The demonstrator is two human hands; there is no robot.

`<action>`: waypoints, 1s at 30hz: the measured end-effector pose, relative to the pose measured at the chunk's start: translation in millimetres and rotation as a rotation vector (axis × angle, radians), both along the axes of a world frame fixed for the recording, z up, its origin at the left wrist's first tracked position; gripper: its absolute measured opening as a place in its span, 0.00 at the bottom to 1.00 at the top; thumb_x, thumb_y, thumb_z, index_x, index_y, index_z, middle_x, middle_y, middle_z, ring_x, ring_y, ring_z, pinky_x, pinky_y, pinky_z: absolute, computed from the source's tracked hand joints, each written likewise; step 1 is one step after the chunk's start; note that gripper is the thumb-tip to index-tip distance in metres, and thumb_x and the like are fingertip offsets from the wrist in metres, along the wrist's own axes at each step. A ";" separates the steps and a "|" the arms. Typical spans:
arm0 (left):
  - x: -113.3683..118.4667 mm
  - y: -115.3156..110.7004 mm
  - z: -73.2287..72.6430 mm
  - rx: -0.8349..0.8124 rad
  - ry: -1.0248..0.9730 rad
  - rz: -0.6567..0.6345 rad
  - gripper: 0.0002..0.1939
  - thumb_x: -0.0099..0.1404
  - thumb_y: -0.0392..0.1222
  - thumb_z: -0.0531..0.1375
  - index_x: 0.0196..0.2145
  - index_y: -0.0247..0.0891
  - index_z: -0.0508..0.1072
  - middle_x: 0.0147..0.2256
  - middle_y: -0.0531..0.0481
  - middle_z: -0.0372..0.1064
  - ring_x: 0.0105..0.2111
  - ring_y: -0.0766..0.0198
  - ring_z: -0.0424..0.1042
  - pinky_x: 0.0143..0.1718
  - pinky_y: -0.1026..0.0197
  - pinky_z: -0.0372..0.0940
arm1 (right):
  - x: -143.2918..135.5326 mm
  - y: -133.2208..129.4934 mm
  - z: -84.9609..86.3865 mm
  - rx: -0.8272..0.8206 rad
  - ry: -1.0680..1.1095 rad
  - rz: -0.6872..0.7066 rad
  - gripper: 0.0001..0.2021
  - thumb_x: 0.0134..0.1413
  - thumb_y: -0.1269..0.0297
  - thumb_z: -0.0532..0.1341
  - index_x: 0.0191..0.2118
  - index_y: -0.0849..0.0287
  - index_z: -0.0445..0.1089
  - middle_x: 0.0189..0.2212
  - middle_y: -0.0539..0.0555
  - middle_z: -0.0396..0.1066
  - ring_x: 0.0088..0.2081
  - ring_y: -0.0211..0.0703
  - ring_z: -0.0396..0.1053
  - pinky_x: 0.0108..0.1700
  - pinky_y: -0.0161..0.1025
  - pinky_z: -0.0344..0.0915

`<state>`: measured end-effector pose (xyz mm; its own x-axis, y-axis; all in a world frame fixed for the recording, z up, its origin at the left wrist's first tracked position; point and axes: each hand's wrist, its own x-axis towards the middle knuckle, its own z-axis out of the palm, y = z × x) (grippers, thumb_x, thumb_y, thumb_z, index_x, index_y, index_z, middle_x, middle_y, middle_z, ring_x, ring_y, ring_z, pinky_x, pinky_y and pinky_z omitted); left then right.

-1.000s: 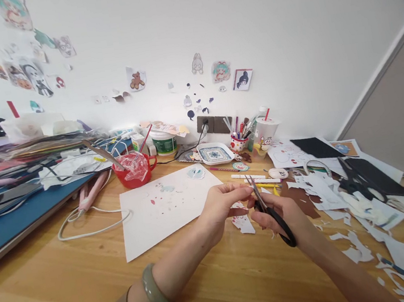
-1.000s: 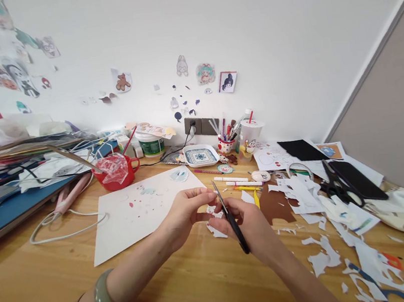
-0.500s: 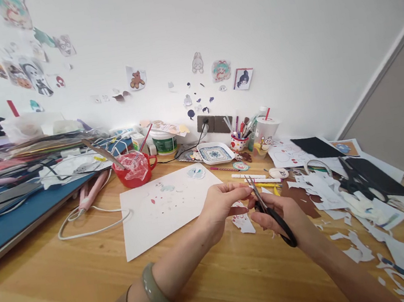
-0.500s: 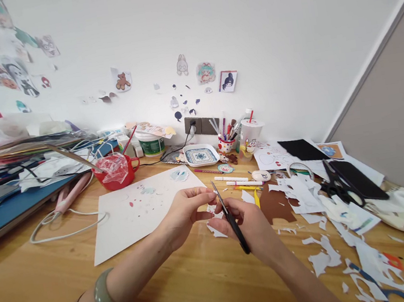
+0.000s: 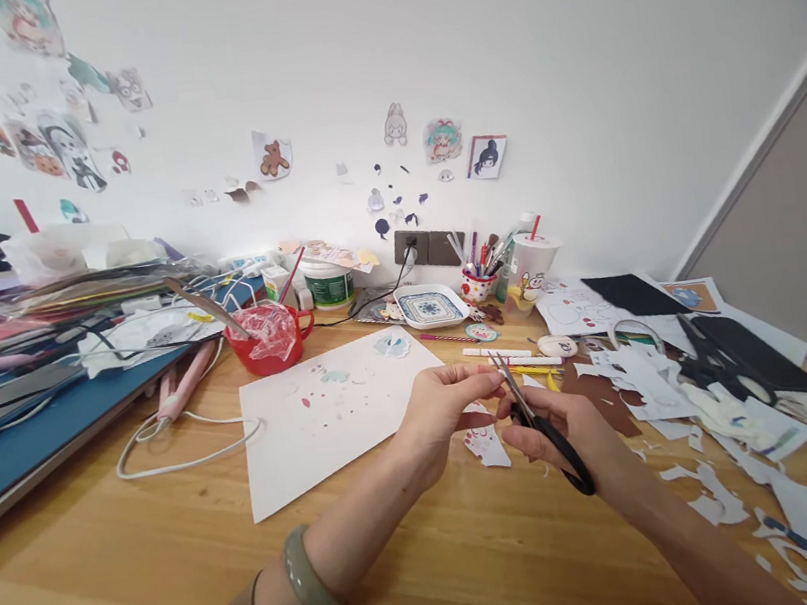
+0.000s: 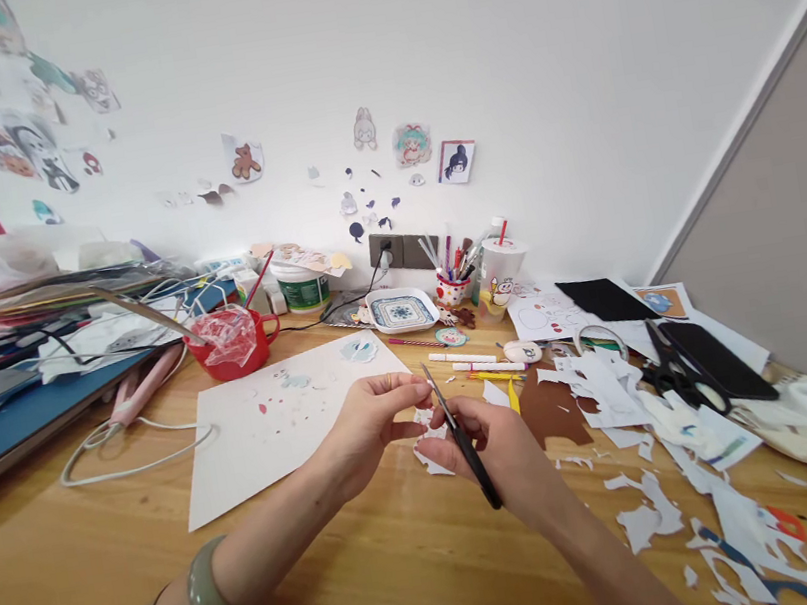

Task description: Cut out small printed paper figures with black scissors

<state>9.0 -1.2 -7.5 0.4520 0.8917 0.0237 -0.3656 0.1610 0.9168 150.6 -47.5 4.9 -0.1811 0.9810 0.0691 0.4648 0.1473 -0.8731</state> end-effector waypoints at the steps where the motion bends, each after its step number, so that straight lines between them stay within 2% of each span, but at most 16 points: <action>1: -0.2 -0.1 -0.1 0.003 0.000 -0.003 0.10 0.48 0.44 0.62 0.25 0.34 0.71 0.24 0.51 0.65 0.27 0.68 0.64 0.29 0.65 0.59 | 0.2 0.2 -0.4 0.002 -0.003 0.002 0.08 0.44 0.64 0.61 0.30 0.57 0.62 0.20 0.44 0.56 0.22 0.33 0.53 0.24 0.29 0.52; 30: -0.7 -0.2 -0.6 0.021 0.012 0.004 0.10 0.48 0.45 0.62 0.25 0.35 0.71 0.26 0.52 0.64 0.28 0.68 0.63 0.29 0.65 0.59 | -1.5 -2.2 2.8 -0.014 -0.012 -0.033 0.10 0.43 0.57 0.61 0.29 0.57 0.62 0.18 0.44 0.57 0.20 0.34 0.56 0.22 0.31 0.54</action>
<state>8.3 -1.5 -8.1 0.4491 0.8927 0.0372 -0.3552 0.1401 0.9242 149.1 -49.7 7.7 -0.1496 0.9873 0.0533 0.4796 0.1196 -0.8693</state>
